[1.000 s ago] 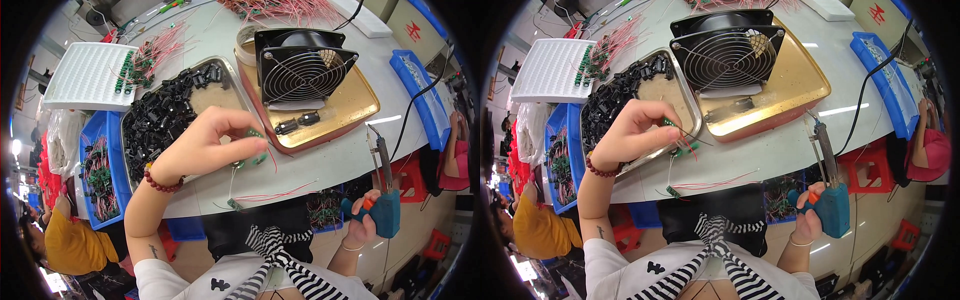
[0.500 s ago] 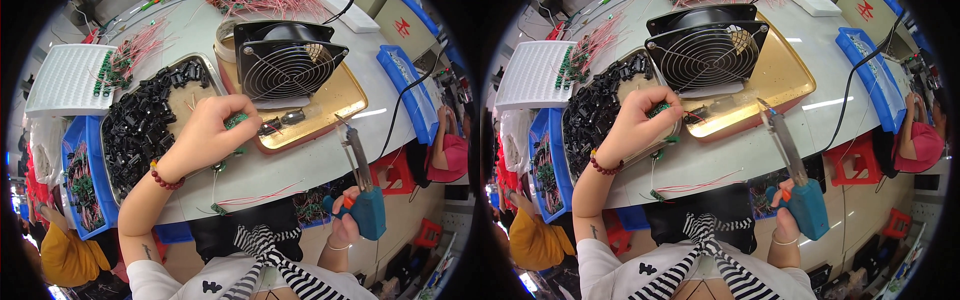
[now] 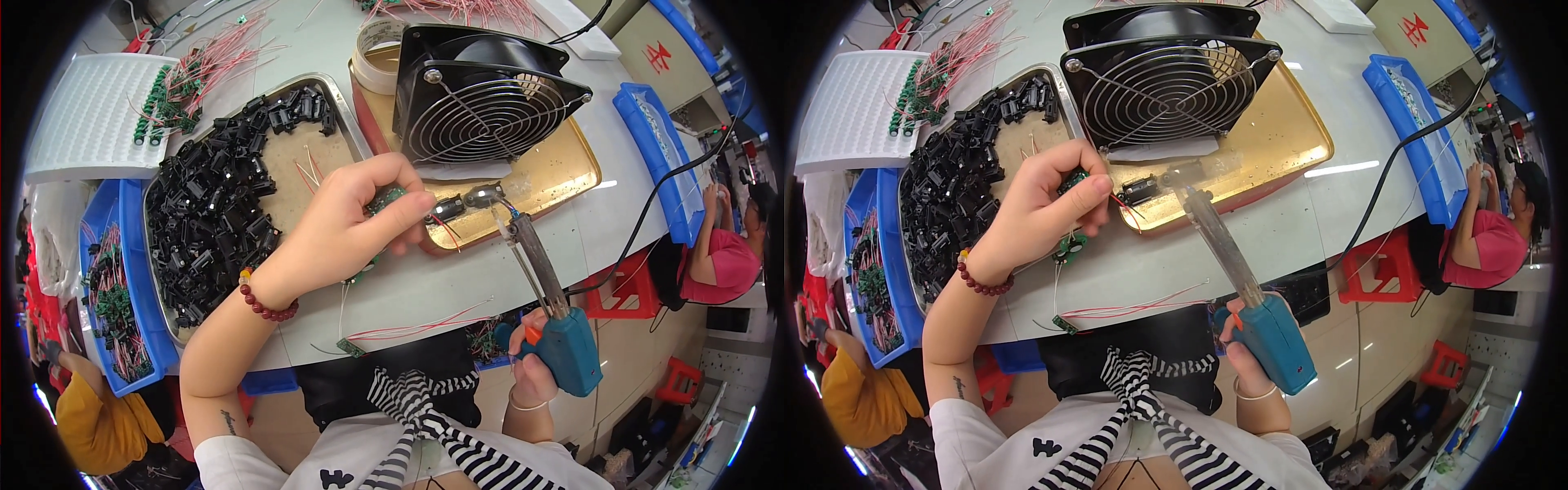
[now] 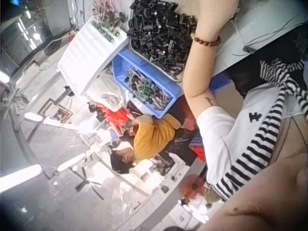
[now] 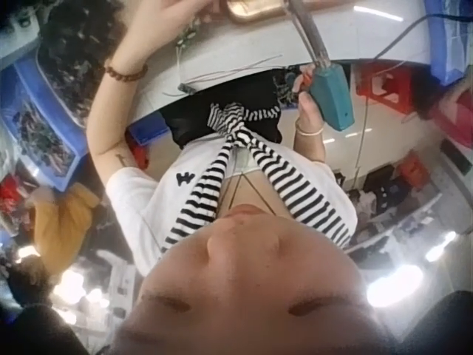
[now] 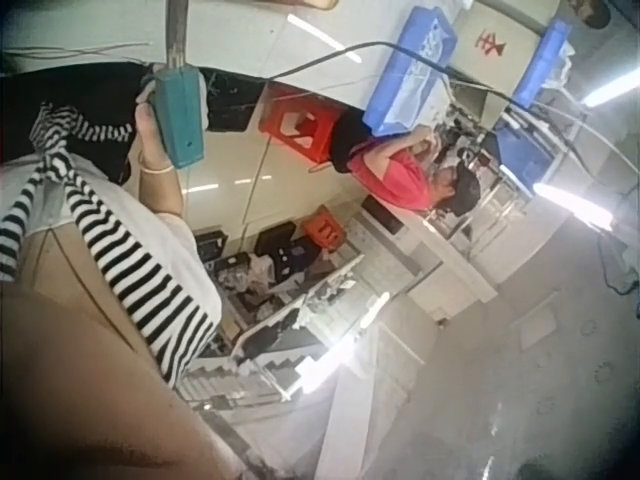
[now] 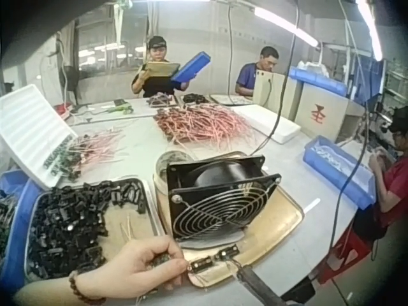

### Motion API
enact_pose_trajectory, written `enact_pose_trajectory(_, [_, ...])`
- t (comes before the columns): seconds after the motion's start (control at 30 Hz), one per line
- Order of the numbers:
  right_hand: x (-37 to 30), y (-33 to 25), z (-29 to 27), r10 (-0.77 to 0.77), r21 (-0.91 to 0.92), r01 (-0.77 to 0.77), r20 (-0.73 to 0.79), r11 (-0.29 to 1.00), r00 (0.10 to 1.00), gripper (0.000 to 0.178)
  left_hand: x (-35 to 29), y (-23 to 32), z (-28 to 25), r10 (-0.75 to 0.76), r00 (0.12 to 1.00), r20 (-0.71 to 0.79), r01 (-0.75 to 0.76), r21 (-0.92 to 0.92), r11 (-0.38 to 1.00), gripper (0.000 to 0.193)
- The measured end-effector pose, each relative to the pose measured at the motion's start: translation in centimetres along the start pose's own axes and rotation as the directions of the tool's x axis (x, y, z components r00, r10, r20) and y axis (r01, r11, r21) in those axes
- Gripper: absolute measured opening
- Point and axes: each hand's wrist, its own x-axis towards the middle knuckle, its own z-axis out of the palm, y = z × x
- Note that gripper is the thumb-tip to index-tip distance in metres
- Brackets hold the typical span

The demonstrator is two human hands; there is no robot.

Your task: The person solders wires from circuit board modules to plastic switch components using a soldering iron, places the finished components into a blue bin, and retrieves additional circuit boards and plastic parts from trays.

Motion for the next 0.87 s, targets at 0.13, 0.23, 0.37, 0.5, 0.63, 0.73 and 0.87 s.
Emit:
enact_pose_trajectory(0.13, [0.1,0.1,0.6,0.007,-0.007,-0.007,-0.019,1.000,1.000,0.050,-0.2,0.3,0.0,-0.115,0.993,-0.032,0.117,0.075,0.990,0.020])
enact_pose_trajectory(0.23, [0.2,-0.1,0.8,0.036,-0.014,-0.037,-0.019,0.999,0.999,0.051,-0.2,0.0,0.4,-0.017,0.997,-0.074,0.024,0.089,0.996,0.020])
enact_pose_trajectory(0.37, [0.4,-0.2,0.9,0.054,-0.002,-0.054,0.000,0.999,0.999,0.050,-0.3,-0.3,0.4,0.001,0.999,-0.037,-0.001,0.011,1.000,0.015])
enact_pose_trajectory(0.5, [0.4,-0.3,1.0,0.081,0.025,-0.081,-0.014,0.996,0.997,0.051,-0.3,0.1,0.2,-0.051,0.998,-0.029,0.052,0.022,0.998,0.012])
enact_pose_trajectory(0.63, [0.4,-0.2,0.9,0.066,0.033,-0.065,-0.013,0.997,0.998,0.051,-0.1,-0.4,0.2,0.043,0.997,-0.057,-0.040,0.068,0.997,0.011])
enact_pose_trajectory(0.73, [0.2,-0.3,0.8,0.082,0.029,-0.082,-0.018,0.996,0.996,0.051,-0.1,-0.3,0.2,0.042,0.997,-0.058,-0.036,0.103,0.994,0.010])
enact_pose_trajectory(0.87, [0.2,-0.2,0.6,0.051,-0.015,-0.051,0.011,0.999,0.999,0.051,-0.1,0.4,0.3,-0.068,0.996,-0.066,0.086,0.333,0.939,0.011])
